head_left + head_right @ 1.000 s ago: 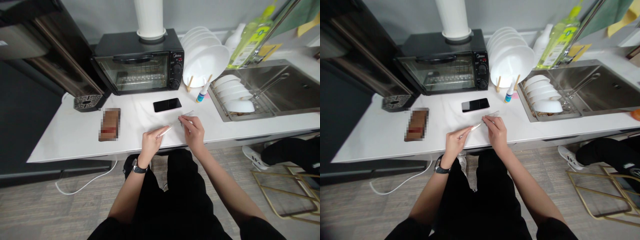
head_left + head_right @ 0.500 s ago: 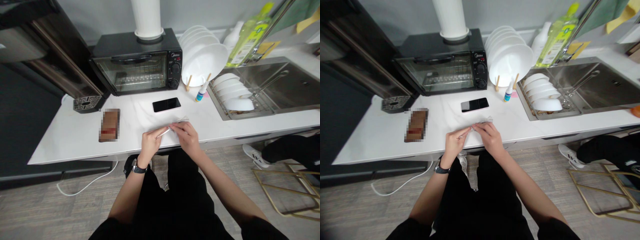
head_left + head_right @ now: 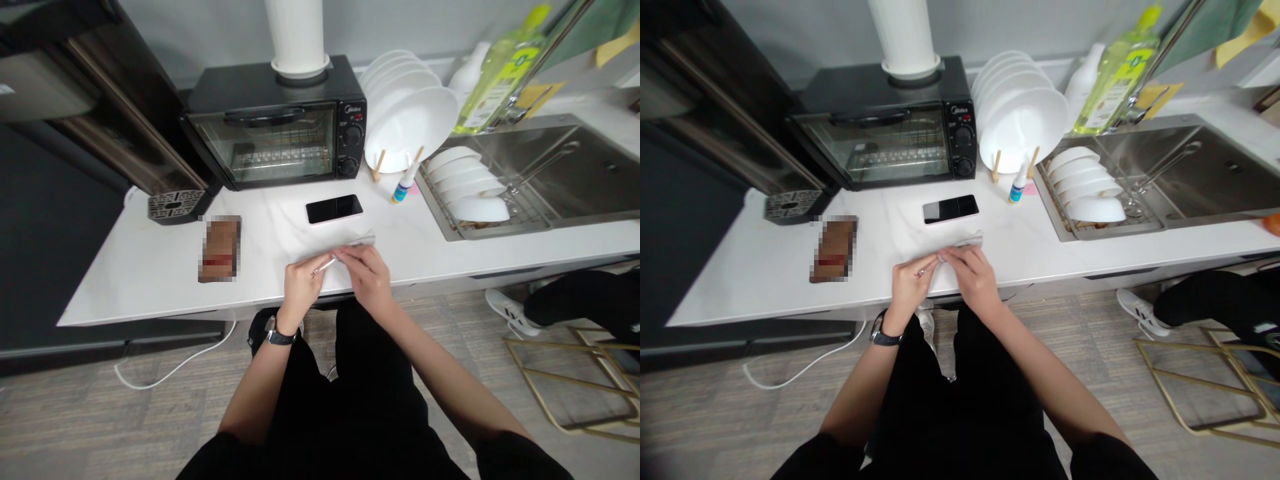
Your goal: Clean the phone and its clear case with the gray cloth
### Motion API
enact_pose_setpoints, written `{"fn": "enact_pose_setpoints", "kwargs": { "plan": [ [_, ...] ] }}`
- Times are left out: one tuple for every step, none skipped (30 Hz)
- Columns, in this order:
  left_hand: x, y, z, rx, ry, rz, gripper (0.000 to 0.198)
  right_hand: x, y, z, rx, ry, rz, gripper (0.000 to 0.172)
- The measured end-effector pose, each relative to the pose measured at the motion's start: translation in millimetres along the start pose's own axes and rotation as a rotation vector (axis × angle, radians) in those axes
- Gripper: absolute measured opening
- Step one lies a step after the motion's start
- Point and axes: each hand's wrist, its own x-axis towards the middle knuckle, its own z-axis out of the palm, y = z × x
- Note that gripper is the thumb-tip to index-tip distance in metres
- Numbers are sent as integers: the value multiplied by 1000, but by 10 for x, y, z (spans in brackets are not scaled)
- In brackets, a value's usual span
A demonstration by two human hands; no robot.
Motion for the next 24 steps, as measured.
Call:
{"fn": "enact_pose_setpoints", "kwargs": {
  "plan": [
    [8, 12, -7, 9, 6, 3, 36, -28, -85, 72, 32, -14, -23, 63],
    [15, 23, -15, 13, 7, 8, 37, -55, -157, 134, 54, -12, -35, 67],
    [20, 32, -23, 13, 6, 15, 40, -78, -211, 181, 64, -13, -44, 71],
    [23, 37, -30, 9, 4, 23, 43, -96, -243, 210, 65, -16, -53, 73],
    [23, 37, -36, 7, 1, 29, 44, -107, -252, 217, 59, -27, -64, 75],
    [21, 34, -38, 12, -3, 31, 42, -111, -237, 203, 50, -47, -76, 76],
    [17, 26, -38, 23, -8, 29, 39, -106, -201, 171, 39, -67, -87, 76],
    [10, 14, -35, 33, -14, 24, 35, -94, -144, 123, 29, -83, -86, 75],
    [3, 0, -28, 37, -19, 19, 32, -74, -71, 63, 19, -90, -74, 72],
    [-5, -15, -20, 33, -22, 16, 31, -48, 13, -4, 9, -82, -52, 69],
    [-13, -29, -11, 20, -23, 14, 31, -17, 103, -75, -3, -62, -24, 65],
    [-19, -42, -1, 0, -21, 16, 33, 17, 195, -145, -16, -40, 4, 60],
    [-24, -52, 8, -19, -18, 19, 36, 52, 282, -212, -33, -11, 26, 56],
    [-28, -59, 15, -33, -11, 20, 38, 85, 359, -270, -53, 7, 42, 52],
    [-30, -63, 21, -40, -6, 20, 39, 113, 424, -319, -69, 11, 52, 49],
    [-31, -63, 25, -43, -1, 17, 39, 134, 472, -355, -80, 11, 58, 46],
    [-31, -63, 28, -44, 3, 15, 38, 148, 505, -378, -87, 5, 60, 45],
    [-31, -61, 30, -44, 6, 11, 38, 155, 520, -388, -90, 2, 59, 44],
    [-31, -59, 32, -44, 10, 7, 38, 156, 520, -386, -94, 6, 58, 44],
    [-31, -58, 33, -44, 12, 5, 38, 151, 503, -372, -99, 18, 58, 44],
    [-32, -57, 35, -43, 15, 6, 38, 142, 472, -346, -105, 33, 59, 44],
    [-31, -56, 37, -41, 16, 8, 39, 131, 426, -310, -106, 47, 61, 45],
    [-30, -55, 38, -37, 14, 11, 39, 117, 366, -264, -100, 55, 61, 46],
    [-28, -53, 37, -33, 16, 16, 39, 99, 294, -208, -84, 55, 59, 47]
  ]
}}
